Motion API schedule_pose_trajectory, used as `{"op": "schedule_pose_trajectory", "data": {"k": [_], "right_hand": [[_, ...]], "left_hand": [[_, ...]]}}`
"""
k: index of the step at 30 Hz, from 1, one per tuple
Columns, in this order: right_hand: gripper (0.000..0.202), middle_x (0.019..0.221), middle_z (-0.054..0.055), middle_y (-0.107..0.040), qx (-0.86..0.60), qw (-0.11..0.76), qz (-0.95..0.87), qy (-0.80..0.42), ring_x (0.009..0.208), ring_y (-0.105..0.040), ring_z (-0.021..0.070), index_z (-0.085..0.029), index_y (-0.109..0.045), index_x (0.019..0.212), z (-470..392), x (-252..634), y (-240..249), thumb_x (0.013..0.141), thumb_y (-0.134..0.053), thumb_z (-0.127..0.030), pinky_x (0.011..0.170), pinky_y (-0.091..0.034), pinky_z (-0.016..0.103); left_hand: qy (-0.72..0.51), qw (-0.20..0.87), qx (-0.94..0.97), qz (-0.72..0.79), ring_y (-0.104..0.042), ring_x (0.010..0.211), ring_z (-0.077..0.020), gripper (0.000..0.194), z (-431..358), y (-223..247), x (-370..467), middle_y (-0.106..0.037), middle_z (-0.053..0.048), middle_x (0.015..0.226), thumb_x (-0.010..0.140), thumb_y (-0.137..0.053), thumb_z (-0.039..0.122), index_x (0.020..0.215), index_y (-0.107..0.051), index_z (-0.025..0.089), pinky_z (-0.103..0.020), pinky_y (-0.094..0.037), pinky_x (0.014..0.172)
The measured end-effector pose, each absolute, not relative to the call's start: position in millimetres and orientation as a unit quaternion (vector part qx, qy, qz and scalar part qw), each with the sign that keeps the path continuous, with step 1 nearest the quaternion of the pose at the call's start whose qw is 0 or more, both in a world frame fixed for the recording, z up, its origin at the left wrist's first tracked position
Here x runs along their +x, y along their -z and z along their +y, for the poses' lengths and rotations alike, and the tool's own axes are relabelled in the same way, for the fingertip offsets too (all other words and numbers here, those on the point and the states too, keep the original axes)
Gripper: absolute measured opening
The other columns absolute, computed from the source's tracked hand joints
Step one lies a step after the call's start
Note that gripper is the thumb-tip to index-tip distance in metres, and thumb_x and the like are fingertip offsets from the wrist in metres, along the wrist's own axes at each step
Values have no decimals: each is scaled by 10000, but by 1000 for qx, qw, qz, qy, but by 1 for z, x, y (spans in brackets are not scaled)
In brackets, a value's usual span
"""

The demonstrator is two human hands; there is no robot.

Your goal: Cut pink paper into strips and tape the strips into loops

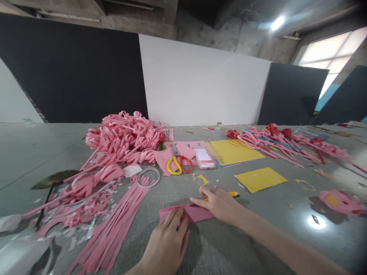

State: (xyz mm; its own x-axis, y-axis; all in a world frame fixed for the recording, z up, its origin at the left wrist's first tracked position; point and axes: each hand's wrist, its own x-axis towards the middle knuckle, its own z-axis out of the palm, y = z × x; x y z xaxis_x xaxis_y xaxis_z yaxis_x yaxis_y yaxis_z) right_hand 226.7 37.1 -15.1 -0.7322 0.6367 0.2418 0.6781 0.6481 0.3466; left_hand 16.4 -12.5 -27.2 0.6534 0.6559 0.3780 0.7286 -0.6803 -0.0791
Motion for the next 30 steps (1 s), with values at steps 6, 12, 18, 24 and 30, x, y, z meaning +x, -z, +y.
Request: {"op": "schedule_pose_trajectory", "data": {"k": [6, 12, 18, 24, 30], "right_hand": [[336, 951, 50, -536, -366, 65, -908, 192, 575, -487, 115, -318, -491, 1135, 39, 231, 18, 827, -478, -185, 529, -351, 245], [302, 945, 50, -539, -366, 87, -909, 178, 601, -494, 118, -305, -510, 1113, 39, 232, 20, 843, -443, -186, 547, -349, 238], [302, 951, 39, -518, -435, 130, -887, 88, 596, -518, 99, -273, -491, 1121, 38, 233, 11, 849, -400, -179, 537, -366, 217], [218, 886, 43, -545, -496, 262, -826, -57, 722, -542, 138, -204, -543, 948, 34, 230, -13, 856, -347, -227, 612, -390, 241], [245, 429, -84, -359, -544, 327, -699, -330, 394, -395, 83, -195, -435, 669, 23, 222, -27, 803, -433, -400, 411, -269, 197]], "left_hand": [[152, 95, -905, -387, -550, 973, -248, 305, -14, 28, 15, -581, -136, 1078, 797, -387, 145, 1047, -558, 111, -346, -522, 741], [151, 60, -903, -397, -531, 991, -257, 310, -14, 27, 16, -560, -141, 1102, 800, -385, 142, 1071, -535, 114, -363, -512, 752], [178, -16, -887, -426, -425, 1096, -285, 245, -9, 15, 15, -451, -132, 1204, 736, -446, 135, 951, -558, 177, -449, -401, 873], [201, -178, -868, -417, -523, 881, -183, 271, 13, 6, 13, -583, -40, 901, 658, -401, 37, 813, -557, 196, -304, -411, 763], [367, -378, -694, -491, -466, 559, -120, 31, 20, 7, 14, -501, 34, 591, 670, -500, 155, 658, -486, 180, -218, -346, 535]]}}
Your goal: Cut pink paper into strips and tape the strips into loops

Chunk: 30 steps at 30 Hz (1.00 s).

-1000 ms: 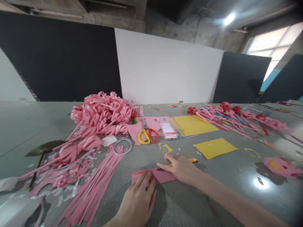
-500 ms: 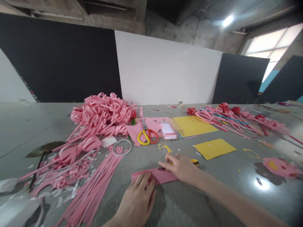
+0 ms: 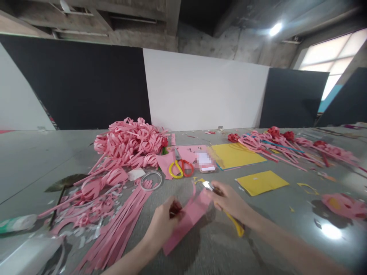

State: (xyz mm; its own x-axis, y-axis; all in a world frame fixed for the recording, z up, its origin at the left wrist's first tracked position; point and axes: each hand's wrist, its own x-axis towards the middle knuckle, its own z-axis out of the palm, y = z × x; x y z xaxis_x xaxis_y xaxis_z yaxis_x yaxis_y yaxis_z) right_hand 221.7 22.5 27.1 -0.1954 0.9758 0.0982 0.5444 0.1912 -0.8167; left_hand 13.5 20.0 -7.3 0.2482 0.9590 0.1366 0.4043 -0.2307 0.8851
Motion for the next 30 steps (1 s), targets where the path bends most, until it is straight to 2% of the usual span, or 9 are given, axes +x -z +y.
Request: {"op": "schedule_pose_trajectory", "data": {"k": [3, 7, 10, 17, 23, 30], "right_hand": [[271, 415, -103, -316, -525, 340, -640, -446, 345, -329, 58, -194, -419, 659, 13, 214, -25, 733, -534, -427, 373, -219, 188], [238, 475, -94, -361, -509, 372, -582, -514, 378, -330, 51, -190, -433, 683, 1, 201, -20, 673, -602, -357, 381, -233, 184], [228, 501, -102, -358, -504, 410, -544, -530, 393, -326, 48, -199, -407, 708, -5, 195, -22, 638, -611, -272, 390, -254, 180], [276, 591, -82, -416, -534, 420, -576, -454, 512, -407, 75, -196, -438, 820, -8, 193, -27, 604, -610, -199, 473, -326, 188], [500, 634, -69, -426, -554, 399, -578, -447, 524, -426, 91, -196, -427, 1037, -10, 192, -24, 587, -640, -237, 471, -341, 198], [404, 648, -71, -435, -507, 413, -584, -480, 529, -413, 79, -207, -464, 991, -11, 191, -26, 614, -607, -205, 480, -334, 188]], "left_hand": [[-410, 468, 633, 461, -472, 613, -114, 69, 12, 0, 20, -503, 24, 660, 694, -538, 222, 717, -507, 164, -206, -351, 563], [-423, 650, 500, 386, -502, 674, -124, 142, -5, -10, 30, -559, -13, 765, 700, -594, 265, 789, -575, 155, -217, -368, 611], [-414, 713, 445, 351, -510, 690, -126, 167, -13, -12, 33, -573, -21, 789, 675, -639, 266, 799, -601, 160, -226, -382, 638], [-420, 670, 472, 391, -492, 678, -122, 140, -8, -11, 30, -553, -12, 717, 696, -629, 276, 742, -612, 145, -218, -371, 635], [-412, 666, 472, 404, -488, 660, -119, 170, -9, -15, 29, -549, -11, 695, 694, -633, 304, 709, -623, 135, -215, -370, 639], [-410, 706, 430, 387, -514, 633, -110, 163, -11, -17, 30, -589, -11, 659, 645, -687, 296, 668, -642, 141, -196, -376, 622]]}}
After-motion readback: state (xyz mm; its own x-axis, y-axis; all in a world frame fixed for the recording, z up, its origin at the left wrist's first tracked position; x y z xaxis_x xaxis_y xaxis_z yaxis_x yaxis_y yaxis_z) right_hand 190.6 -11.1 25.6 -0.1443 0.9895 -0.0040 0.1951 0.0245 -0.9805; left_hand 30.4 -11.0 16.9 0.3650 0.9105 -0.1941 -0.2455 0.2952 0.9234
